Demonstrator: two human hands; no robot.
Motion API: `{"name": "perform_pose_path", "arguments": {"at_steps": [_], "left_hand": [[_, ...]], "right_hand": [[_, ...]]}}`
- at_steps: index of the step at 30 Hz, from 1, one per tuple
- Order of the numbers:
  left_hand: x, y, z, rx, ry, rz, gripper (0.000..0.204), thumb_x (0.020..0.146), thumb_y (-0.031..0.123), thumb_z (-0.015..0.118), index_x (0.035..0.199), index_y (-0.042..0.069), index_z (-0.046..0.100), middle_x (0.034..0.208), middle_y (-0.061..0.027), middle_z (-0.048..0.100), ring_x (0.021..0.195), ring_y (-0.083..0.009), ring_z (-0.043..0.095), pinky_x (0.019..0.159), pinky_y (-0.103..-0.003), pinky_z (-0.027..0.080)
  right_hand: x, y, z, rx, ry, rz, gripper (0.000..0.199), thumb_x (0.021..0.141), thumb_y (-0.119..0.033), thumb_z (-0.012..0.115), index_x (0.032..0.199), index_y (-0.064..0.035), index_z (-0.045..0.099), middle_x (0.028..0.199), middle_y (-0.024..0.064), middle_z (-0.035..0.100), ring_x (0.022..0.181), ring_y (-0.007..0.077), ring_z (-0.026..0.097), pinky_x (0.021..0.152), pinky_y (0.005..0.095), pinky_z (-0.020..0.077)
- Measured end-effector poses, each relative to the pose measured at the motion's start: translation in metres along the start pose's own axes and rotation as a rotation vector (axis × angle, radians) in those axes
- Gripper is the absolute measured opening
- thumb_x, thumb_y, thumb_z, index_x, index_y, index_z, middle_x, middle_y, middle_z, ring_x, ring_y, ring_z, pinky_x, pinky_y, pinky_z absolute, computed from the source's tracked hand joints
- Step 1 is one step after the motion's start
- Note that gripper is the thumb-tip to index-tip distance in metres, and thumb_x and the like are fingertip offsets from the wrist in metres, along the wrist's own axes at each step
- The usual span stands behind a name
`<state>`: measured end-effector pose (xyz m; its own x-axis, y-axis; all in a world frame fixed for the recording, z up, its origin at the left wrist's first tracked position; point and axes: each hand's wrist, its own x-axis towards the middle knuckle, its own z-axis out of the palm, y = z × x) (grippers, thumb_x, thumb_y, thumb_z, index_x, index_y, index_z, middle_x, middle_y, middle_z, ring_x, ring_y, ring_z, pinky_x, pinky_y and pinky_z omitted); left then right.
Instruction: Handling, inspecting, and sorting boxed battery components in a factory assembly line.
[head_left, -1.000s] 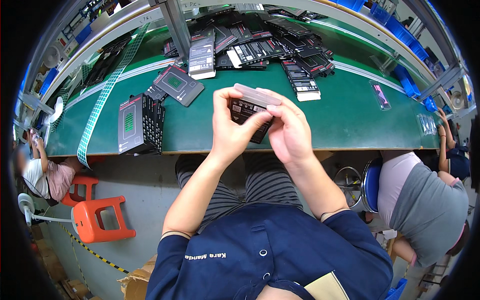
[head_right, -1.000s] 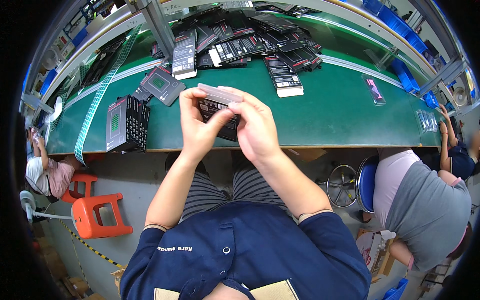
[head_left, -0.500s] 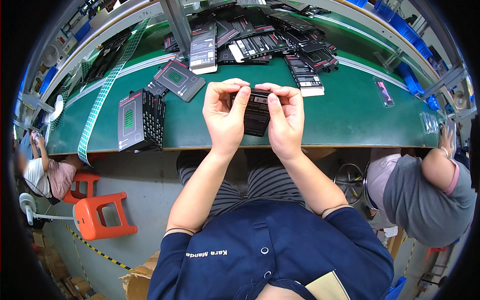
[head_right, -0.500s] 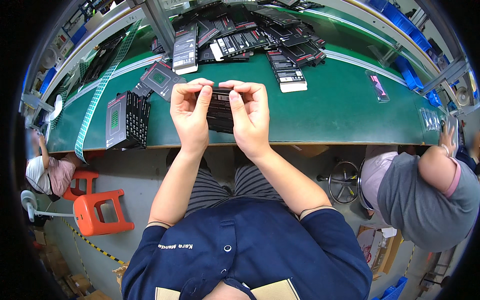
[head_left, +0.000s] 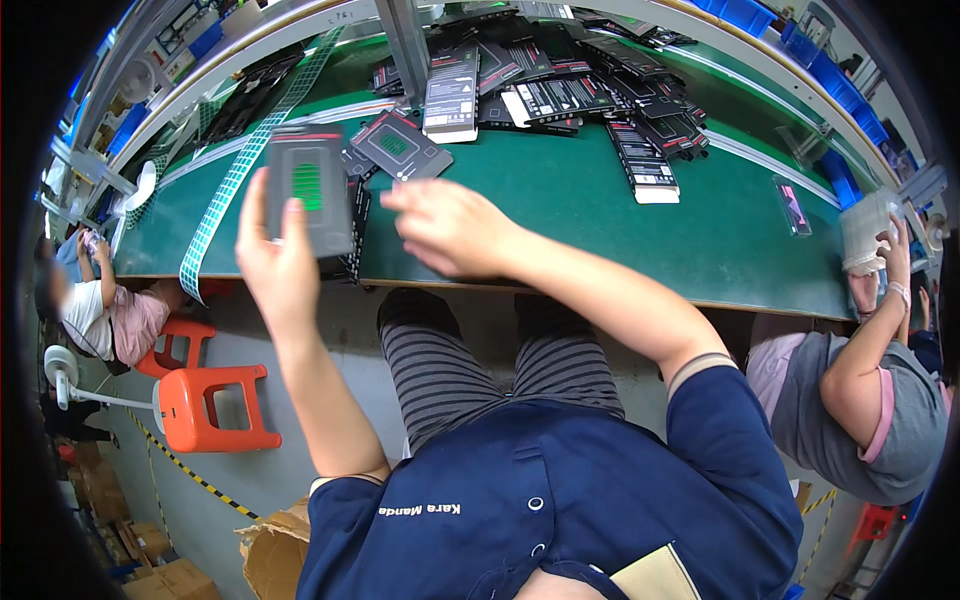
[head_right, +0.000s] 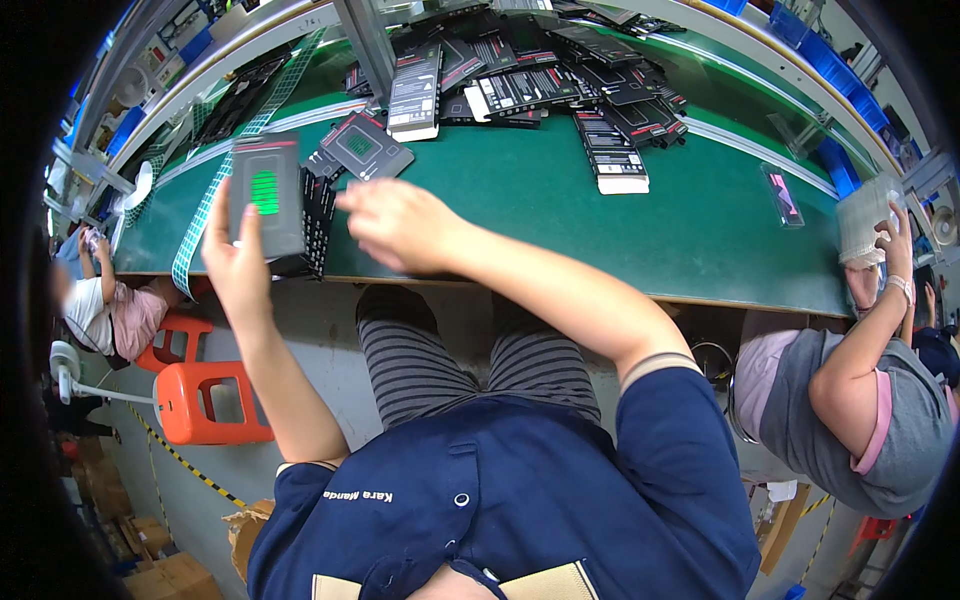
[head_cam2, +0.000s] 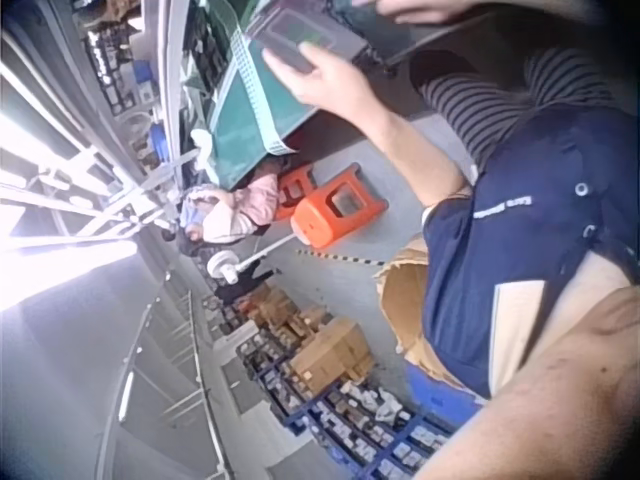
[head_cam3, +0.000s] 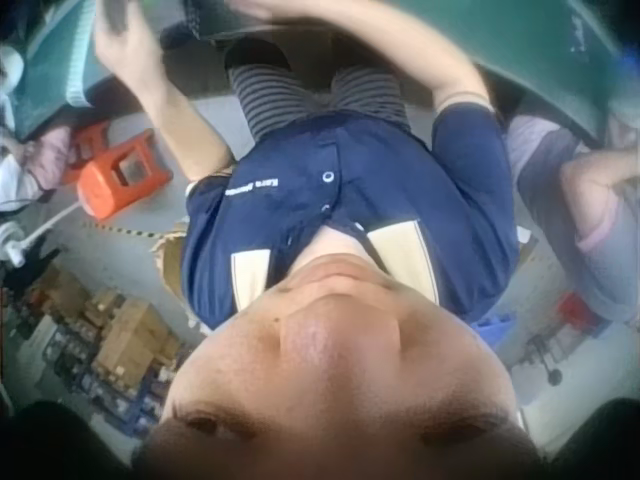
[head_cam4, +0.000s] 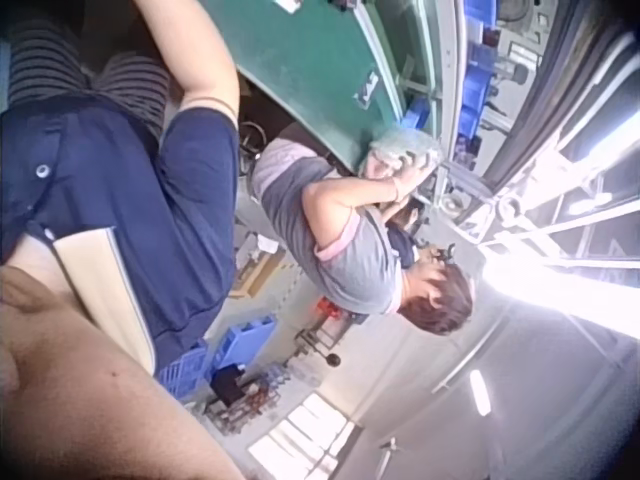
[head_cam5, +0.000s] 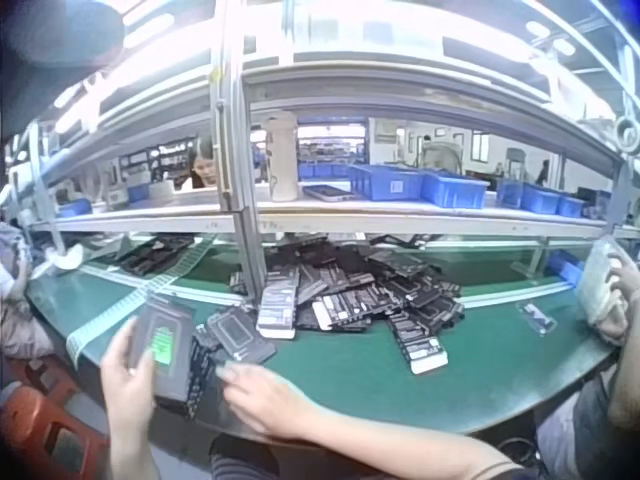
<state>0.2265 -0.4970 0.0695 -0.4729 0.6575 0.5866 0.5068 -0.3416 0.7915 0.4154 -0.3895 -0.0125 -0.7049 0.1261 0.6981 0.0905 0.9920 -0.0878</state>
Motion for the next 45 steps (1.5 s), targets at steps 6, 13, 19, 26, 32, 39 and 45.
{"name": "perform_pose_path", "arguments": {"at_steps": [6, 13, 19, 26, 32, 39, 45], "left_hand": [[0.005, -0.004, 0.001, 1.048, -0.124, 0.205, 0.039, 0.088, 0.019, 0.068, 0.122, 0.002, 0.064, 0.13, -0.0163, 0.058, 0.119, -0.0362, 0.054, 0.103, -0.046, 0.042], [-0.06, -0.022, 0.085, 0.704, -0.907, 0.612, 0.086, 0.075, 0.052, 0.076, 0.143, 0.008, 0.047, 0.149, -0.0228, 0.039, 0.14, -0.0411, 0.035, 0.116, -0.056, 0.023], [-0.083, 0.02, 0.106, 0.394, -1.084, 0.777, 0.068, 0.068, 0.01, 0.078, 0.133, 0.011, 0.057, 0.137, -0.0139, 0.053, 0.128, -0.0343, 0.05, 0.109, -0.048, 0.04], [-0.028, 0.031, 0.108, 0.409, -1.155, 0.25, 0.052, 0.08, 0.029, 0.077, 0.122, 0.002, 0.063, 0.109, -0.0174, 0.067, 0.1, -0.0347, 0.065, 0.089, -0.04, 0.051], [-0.052, -0.009, 0.131, 0.315, -1.099, 0.485, 0.079, 0.07, 0.042, 0.083, 0.133, 0.003, 0.057, 0.131, -0.0149, 0.052, 0.12, -0.0326, 0.05, 0.103, -0.042, 0.041], [-0.046, -0.004, 0.132, 0.325, -1.191, 0.401, 0.081, 0.059, 0.04, 0.085, 0.127, 0.004, 0.061, 0.123, -0.0107, 0.055, 0.112, -0.0294, 0.051, 0.101, -0.04, 0.039], [-0.049, -0.016, 0.132, 0.337, -1.03, 0.362, 0.08, 0.058, 0.048, 0.084, 0.123, 0.004, 0.065, 0.117, -0.0118, 0.059, 0.112, -0.0285, 0.054, 0.099, -0.038, 0.042]], "right_hand": [[-0.01, 0.029, 0.011, -0.242, -0.44, 0.481, 0.068, 0.097, -0.055, 0.046, 0.149, -0.0109, 0.039, 0.156, 0.0191, 0.031, 0.145, 0.0409, 0.027, 0.116, 0.059, 0.0229], [-0.108, -0.017, -0.09, -0.063, -0.312, 0.333, 0.047, 0.089, -0.025, 0.065, 0.133, -0.0108, 0.056, 0.142, 0.0132, 0.05, 0.134, 0.0378, 0.044, 0.111, 0.0585, 0.0326], [-0.289, 0.069, -0.261, -0.968, 0.13, 0.956, 0.044, 0.084, -0.023, 0.067, 0.123, -0.0044, 0.061, 0.142, 0.0211, 0.05, 0.135, 0.0399, 0.043, 0.112, 0.0531, 0.0323], [-0.333, 0.068, -0.299, -1.013, -0.076, 1.467, 0.061, 0.092, -0.037, 0.059, 0.141, -0.0035, 0.045, 0.132, 0.0211, 0.056, 0.121, 0.0366, 0.053, 0.109, 0.0482, 0.036], [-0.245, -0.044, -0.189, -0.863, 0.266, 1.273, 0.058, 0.069, -0.026, 0.079, 0.118, -0.0019, 0.06, 0.115, 0.0165, 0.063, 0.109, 0.0338, 0.055, 0.097, 0.0463, 0.0439], [-0.165, -0.057, -0.161, -0.03, -0.026, 0.923, 0.051, 0.06, -0.022, 0.086, 0.105, -0.0056, 0.066, 0.122, 0.0135, 0.062, 0.118, 0.0316, 0.054, 0.101, 0.0405, 0.0429], [-0.148, -0.043, -0.15, -0.03, 0.153, 1.149, 0.044, 0.061, -0.017, 0.084, 0.1, -0.0061, 0.066, 0.115, 0.0104, 0.062, 0.113, 0.031, 0.053, 0.1, 0.0381, 0.0438]]}}
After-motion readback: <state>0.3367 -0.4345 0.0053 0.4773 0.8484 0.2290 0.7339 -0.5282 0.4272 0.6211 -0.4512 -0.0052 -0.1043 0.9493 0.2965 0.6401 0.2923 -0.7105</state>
